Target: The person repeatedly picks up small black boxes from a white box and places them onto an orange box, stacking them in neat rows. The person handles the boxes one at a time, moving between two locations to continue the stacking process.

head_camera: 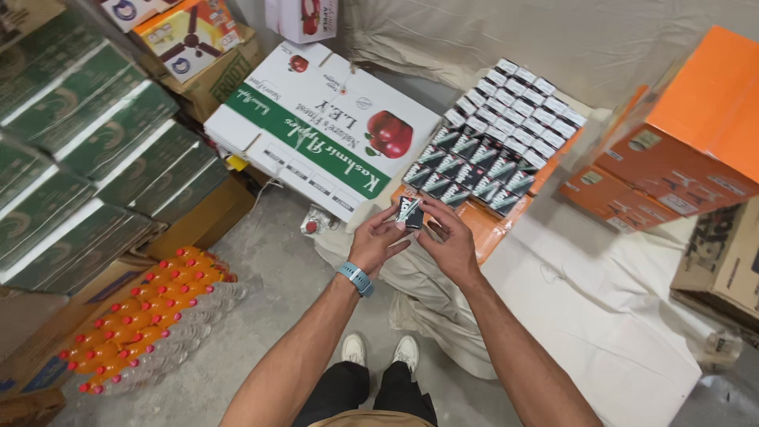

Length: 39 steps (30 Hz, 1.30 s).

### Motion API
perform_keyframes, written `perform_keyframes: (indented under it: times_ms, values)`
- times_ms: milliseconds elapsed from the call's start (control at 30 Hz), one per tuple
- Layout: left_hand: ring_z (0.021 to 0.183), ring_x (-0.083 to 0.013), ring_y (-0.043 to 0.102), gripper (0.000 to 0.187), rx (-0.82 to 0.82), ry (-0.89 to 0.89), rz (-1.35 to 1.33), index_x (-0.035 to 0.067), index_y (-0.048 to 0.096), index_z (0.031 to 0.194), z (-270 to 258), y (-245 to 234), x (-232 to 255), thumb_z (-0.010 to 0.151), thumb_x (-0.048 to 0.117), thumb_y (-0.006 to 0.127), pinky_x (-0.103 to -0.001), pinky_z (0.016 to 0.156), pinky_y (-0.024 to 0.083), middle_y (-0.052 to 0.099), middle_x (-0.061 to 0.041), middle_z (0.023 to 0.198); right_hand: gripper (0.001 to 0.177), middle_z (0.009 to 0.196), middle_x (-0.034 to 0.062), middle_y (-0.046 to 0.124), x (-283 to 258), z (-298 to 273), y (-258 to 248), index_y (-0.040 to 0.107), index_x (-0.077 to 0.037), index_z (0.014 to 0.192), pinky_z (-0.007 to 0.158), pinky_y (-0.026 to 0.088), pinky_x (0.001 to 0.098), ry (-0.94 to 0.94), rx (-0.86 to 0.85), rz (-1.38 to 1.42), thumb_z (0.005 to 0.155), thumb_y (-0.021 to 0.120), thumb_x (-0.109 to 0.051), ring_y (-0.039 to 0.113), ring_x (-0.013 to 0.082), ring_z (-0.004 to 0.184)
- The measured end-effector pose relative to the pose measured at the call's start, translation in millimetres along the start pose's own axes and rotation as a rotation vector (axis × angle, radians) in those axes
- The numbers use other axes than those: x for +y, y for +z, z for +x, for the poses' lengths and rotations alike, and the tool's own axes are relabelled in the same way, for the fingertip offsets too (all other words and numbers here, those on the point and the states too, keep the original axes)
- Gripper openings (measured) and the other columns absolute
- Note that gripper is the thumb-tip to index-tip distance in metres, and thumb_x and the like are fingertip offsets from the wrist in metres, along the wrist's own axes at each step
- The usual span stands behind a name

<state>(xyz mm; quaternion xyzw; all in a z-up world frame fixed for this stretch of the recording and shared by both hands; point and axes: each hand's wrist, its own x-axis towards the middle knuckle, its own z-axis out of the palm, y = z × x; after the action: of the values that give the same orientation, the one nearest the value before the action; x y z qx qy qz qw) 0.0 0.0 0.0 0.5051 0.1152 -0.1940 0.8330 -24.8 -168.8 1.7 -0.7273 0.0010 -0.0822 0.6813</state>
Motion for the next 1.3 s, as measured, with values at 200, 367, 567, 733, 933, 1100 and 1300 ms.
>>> perform_keyframes:
  times_ms: [200, 367, 567, 733, 933, 1100, 1300]
  values:
    - [0.097, -0.0277, 0.073, 0.06, 0.102, 0.141, -0.003, 0.014, 0.054, 0.146, -59, -64, 66, 0.091, 0.001, 0.071, -0.048, 0.084, 0.064, 0.067, -0.015, 0.108, 0.069, 0.142, 0.0104, 0.062, -27, 10, 90, 0.061, -0.007, 0.138, 0.103, 0.051, 0.0349, 0.003, -0.204, 0.16, 0.074, 0.083, 0.005, 0.057, 0.0248, 0.132]
    - [0.099, -0.0321, 0.073, 0.06, 0.223, 0.28, -0.106, 0.014, 0.056, 0.144, -130, -150, 119, 0.089, -0.001, 0.073, -0.05, 0.084, 0.064, 0.065, -0.016, 0.108, 0.081, 0.142, 0.0154, 0.059, -61, -3, 203, 0.05, -0.005, 0.147, 0.103, 0.052, 0.0394, -0.047, -0.409, 0.221, 0.073, 0.079, 0.011, 0.056, 0.0271, 0.132]
    - [0.102, -0.0356, 0.072, 0.061, 0.393, 0.412, -0.143, 0.015, 0.055, 0.145, -242, -288, 166, 0.089, -0.001, 0.073, -0.053, 0.085, 0.063, 0.065, -0.018, 0.111, 0.086, 0.14, 0.0142, 0.061, -111, -67, 373, 0.045, -0.006, 0.151, 0.102, 0.052, 0.0348, -0.096, -0.635, 0.252, 0.074, 0.081, 0.007, 0.058, 0.0233, 0.13]
    - [0.093, -0.0278, 0.073, 0.063, 0.562, 0.538, -0.211, 0.016, 0.057, 0.144, -340, -402, 199, 0.087, -0.001, 0.076, -0.05, 0.081, 0.066, 0.064, -0.012, 0.102, 0.086, 0.141, 0.0146, 0.061, -140, -128, 523, 0.046, -0.007, 0.151, 0.102, 0.053, 0.037, -0.086, -0.836, 0.318, 0.074, 0.079, 0.011, 0.058, 0.0248, 0.131]
    - [0.089, -0.0275, 0.072, 0.061, 0.787, 0.667, -0.334, 0.016, 0.056, 0.144, -451, -510, 215, 0.088, 0.001, 0.076, -0.049, 0.079, 0.067, 0.062, -0.012, 0.1, 0.087, 0.143, 0.0138, 0.06, -169, -208, 674, 0.042, -0.007, 0.154, 0.102, 0.052, 0.0346, -0.088, -1.112, 0.346, 0.076, 0.078, 0.009, 0.056, 0.022, 0.132]
    - [0.091, -0.0293, 0.072, 0.061, 0.97, 0.781, -0.451, 0.017, 0.056, 0.144, -530, -591, 224, 0.088, 0.001, 0.075, -0.046, 0.08, 0.066, 0.059, -0.013, 0.103, 0.087, 0.145, 0.0143, 0.058, -189, -271, 793, 0.042, -0.011, 0.155, 0.103, 0.052, 0.0346, -0.042, -1.348, 0.374, 0.077, 0.076, 0.01, 0.055, 0.0224, 0.133]
    - [0.089, -0.0299, 0.073, 0.06, 1.176, 0.908, -0.492, 0.015, 0.057, 0.143, -600, -683, 219, 0.088, 0.001, 0.075, -0.045, 0.08, 0.066, 0.06, -0.013, 0.1, 0.087, 0.144, 0.0168, 0.058, -194, -343, 914, 0.042, -0.009, 0.154, 0.102, 0.052, 0.0347, -0.019, -1.553, 0.423, 0.077, 0.077, 0.011, 0.056, 0.0245, 0.132]
